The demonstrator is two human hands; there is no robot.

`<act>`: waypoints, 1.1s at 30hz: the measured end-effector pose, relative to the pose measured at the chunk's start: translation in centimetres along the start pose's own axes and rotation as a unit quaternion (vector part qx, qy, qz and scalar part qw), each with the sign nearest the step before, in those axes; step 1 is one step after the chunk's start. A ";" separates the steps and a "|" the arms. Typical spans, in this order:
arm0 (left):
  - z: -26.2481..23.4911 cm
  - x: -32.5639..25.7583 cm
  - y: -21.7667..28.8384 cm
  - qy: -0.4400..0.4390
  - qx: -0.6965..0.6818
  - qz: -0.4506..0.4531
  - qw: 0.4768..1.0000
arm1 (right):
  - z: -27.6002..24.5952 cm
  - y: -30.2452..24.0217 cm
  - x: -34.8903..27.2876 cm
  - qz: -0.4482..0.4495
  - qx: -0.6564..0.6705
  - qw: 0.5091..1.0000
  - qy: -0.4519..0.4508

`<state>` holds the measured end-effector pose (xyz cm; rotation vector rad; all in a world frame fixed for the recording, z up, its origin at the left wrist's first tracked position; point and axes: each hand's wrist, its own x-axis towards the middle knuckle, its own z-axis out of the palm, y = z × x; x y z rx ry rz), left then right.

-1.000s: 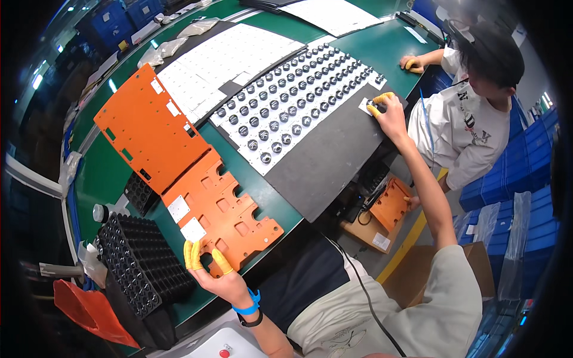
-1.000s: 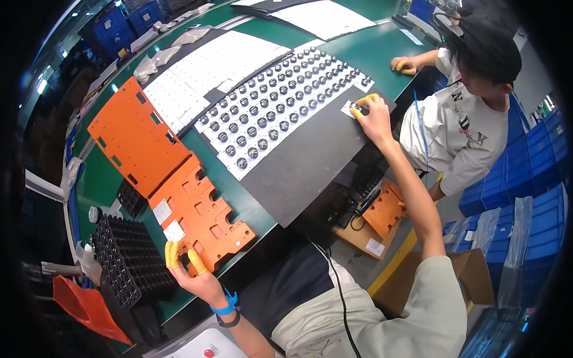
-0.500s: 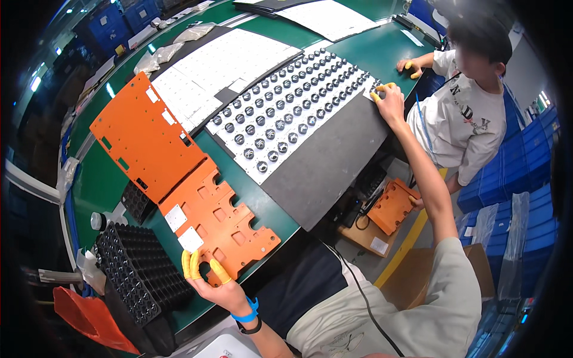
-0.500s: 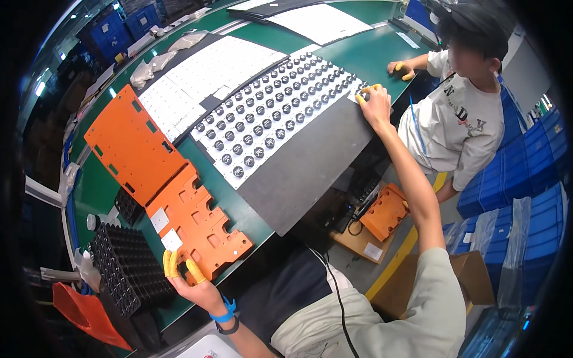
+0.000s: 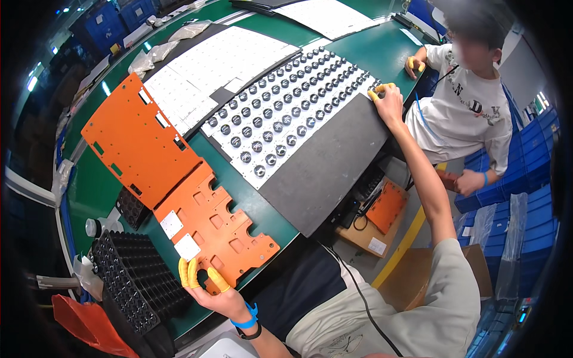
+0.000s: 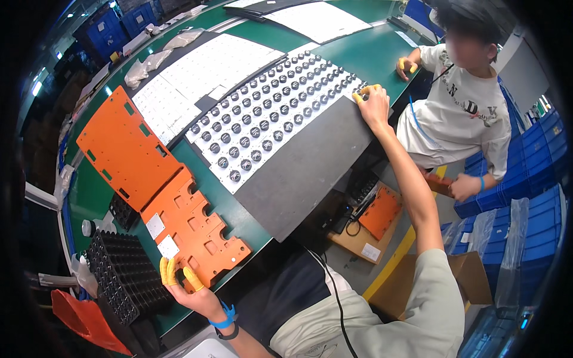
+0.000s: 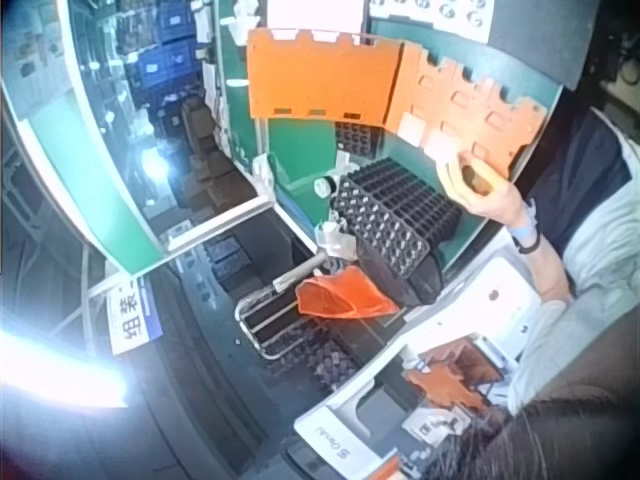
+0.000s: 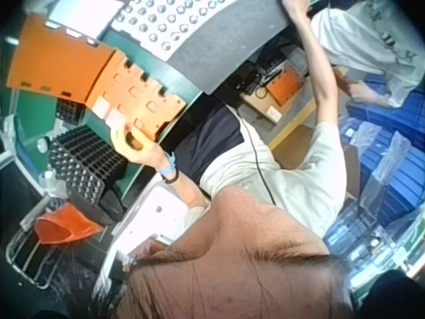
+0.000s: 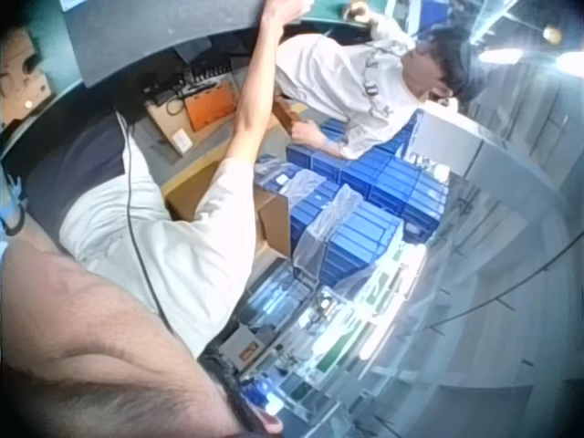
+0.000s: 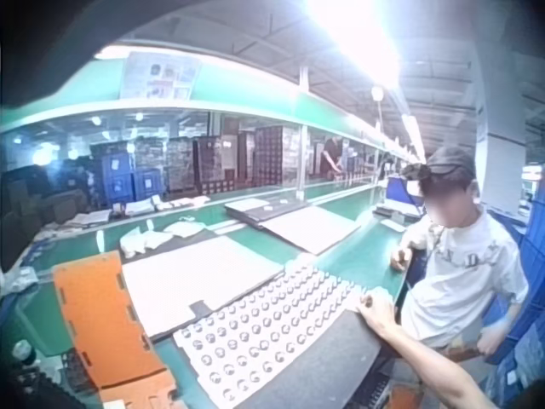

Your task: The person assembles small electronic components by placing circular metal parts onto white square pads on an orange tray. They pick up the parts from a black tray and carefully position them on the designated spots. The person also uses a machine to process the tray and handles various small parts and tools on the workbench.

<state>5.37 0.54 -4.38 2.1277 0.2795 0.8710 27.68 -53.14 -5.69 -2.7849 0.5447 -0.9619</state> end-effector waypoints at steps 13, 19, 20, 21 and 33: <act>-0.5 0.1 -1.4 -0.025 -0.091 -0.029 0.995 | 1.0 1.1 -0.4 0.071 -0.044 0.996 0.024; -0.3 0.2 -0.7 -0.022 -0.110 -0.043 0.993 | 0.5 0.8 -0.5 0.063 -0.032 0.997 0.024; -0.3 0.3 -0.4 -0.020 -0.108 -0.044 0.993 | 0.6 0.8 -0.5 0.062 -0.032 0.997 0.025; -0.4 0.4 -0.1 -0.015 -0.112 -0.045 0.993 | 0.6 0.8 -0.5 0.060 -0.032 0.997 0.026; -2.2 4.5 2.5 -0.111 0.098 -0.038 0.988 | 1.3 2.4 -0.3 0.053 -0.055 0.997 0.006</act>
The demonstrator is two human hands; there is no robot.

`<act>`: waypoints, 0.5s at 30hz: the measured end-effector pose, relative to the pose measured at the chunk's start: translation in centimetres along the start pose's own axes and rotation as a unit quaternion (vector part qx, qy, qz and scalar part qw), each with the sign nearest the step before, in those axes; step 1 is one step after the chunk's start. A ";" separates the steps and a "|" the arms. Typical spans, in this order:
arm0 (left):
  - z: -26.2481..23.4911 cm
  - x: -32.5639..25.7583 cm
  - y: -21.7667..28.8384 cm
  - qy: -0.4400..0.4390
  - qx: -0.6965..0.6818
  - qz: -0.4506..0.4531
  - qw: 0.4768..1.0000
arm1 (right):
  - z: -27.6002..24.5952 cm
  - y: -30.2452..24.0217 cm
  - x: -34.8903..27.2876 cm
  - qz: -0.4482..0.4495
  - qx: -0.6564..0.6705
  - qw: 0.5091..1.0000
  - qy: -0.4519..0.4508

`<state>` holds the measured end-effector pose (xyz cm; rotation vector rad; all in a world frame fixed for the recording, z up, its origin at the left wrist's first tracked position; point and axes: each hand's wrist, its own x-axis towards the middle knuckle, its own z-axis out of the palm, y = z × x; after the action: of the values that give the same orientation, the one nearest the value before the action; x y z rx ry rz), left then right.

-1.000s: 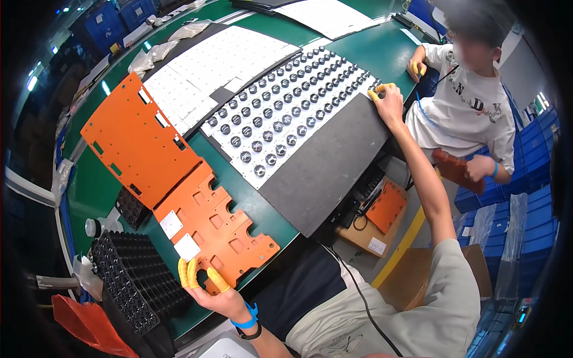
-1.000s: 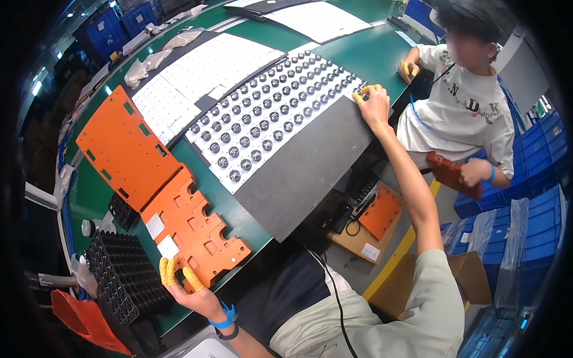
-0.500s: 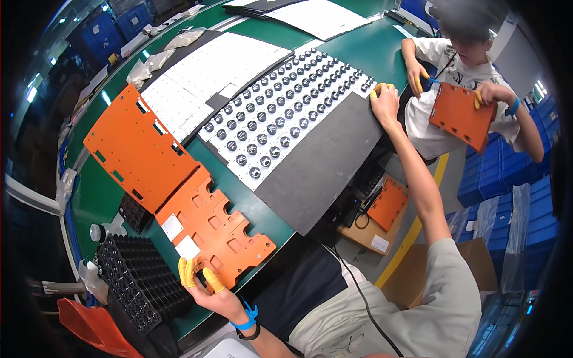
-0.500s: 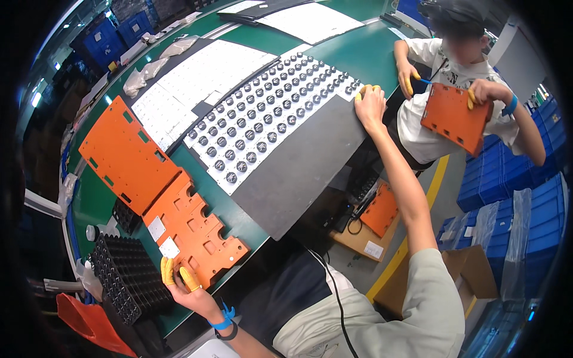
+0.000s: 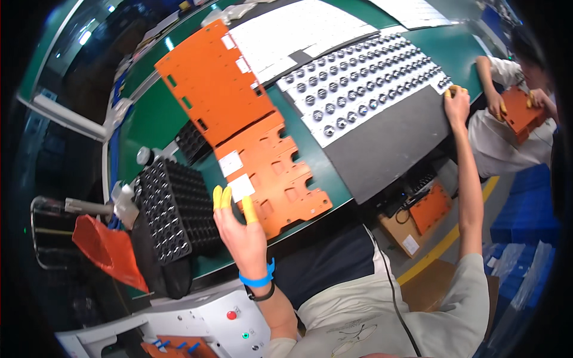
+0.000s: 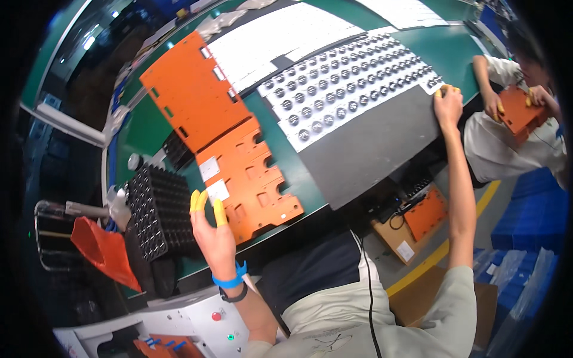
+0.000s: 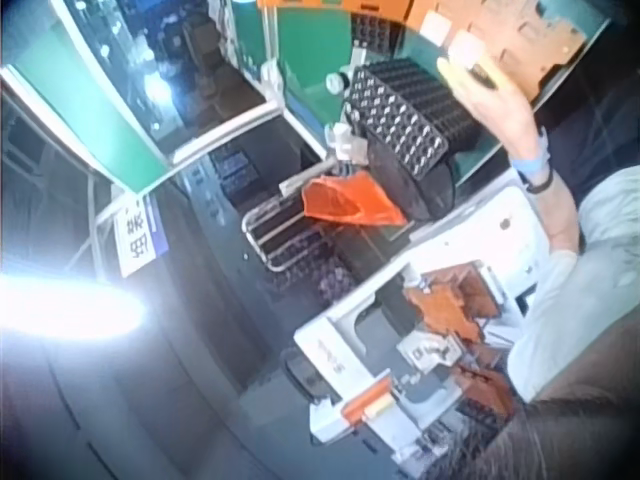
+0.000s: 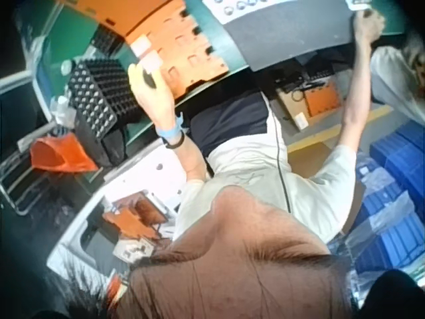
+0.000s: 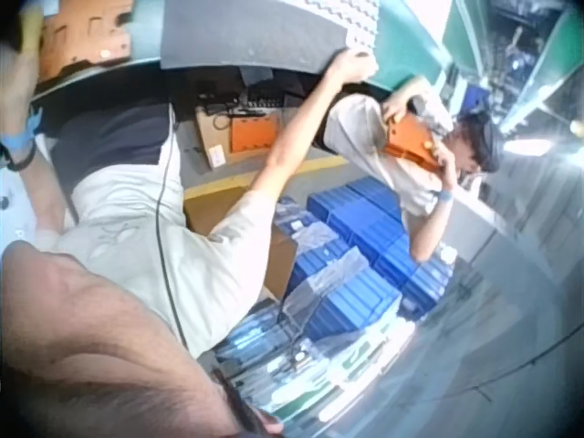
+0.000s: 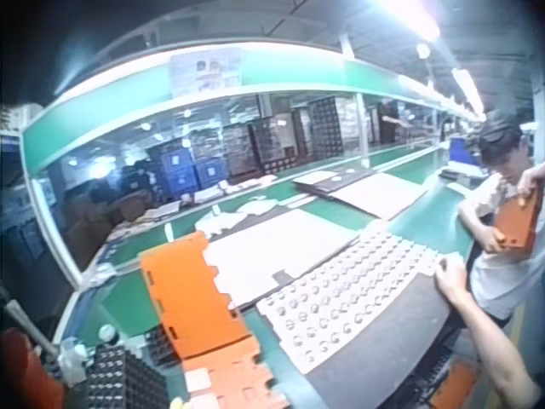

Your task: The person assembles small electronic components by placing circular metal parts onto white square pads on an orange tray. They pick up the parts from a black tray and carefully position them on the designated spots. The person also uses a machine to process the tray and handles various small parts and tools on the workbench.

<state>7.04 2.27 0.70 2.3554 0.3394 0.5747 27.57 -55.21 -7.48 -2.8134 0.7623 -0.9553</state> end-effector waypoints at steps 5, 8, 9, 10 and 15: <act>0.4 2.1 -0.7 0.033 0.115 0.038 0.992 | -0.4 -0.7 0.0 -0.012 0.035 0.999 -0.002; 1.0 3.7 -1.2 0.019 0.138 0.000 0.990 | -0.4 -0.5 0.0 -0.001 0.044 0.999 -0.002; 1.2 4.3 -1.3 0.003 0.137 -0.025 0.990 | -0.3 -0.4 0.1 0.000 0.045 0.999 -0.001; 1.5 4.9 -1.5 0.019 0.133 -0.017 0.991 | -0.3 -0.3 0.1 0.003 0.046 0.999 0.000; 2.4 7.1 -2.1 -0.016 0.166 -0.067 0.984 | -0.2 -0.1 0.1 -0.006 0.060 0.998 0.008</act>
<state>14.16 5.23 -0.10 2.6295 0.6155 0.4411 27.55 -55.20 -7.27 -2.7134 0.6655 -0.9925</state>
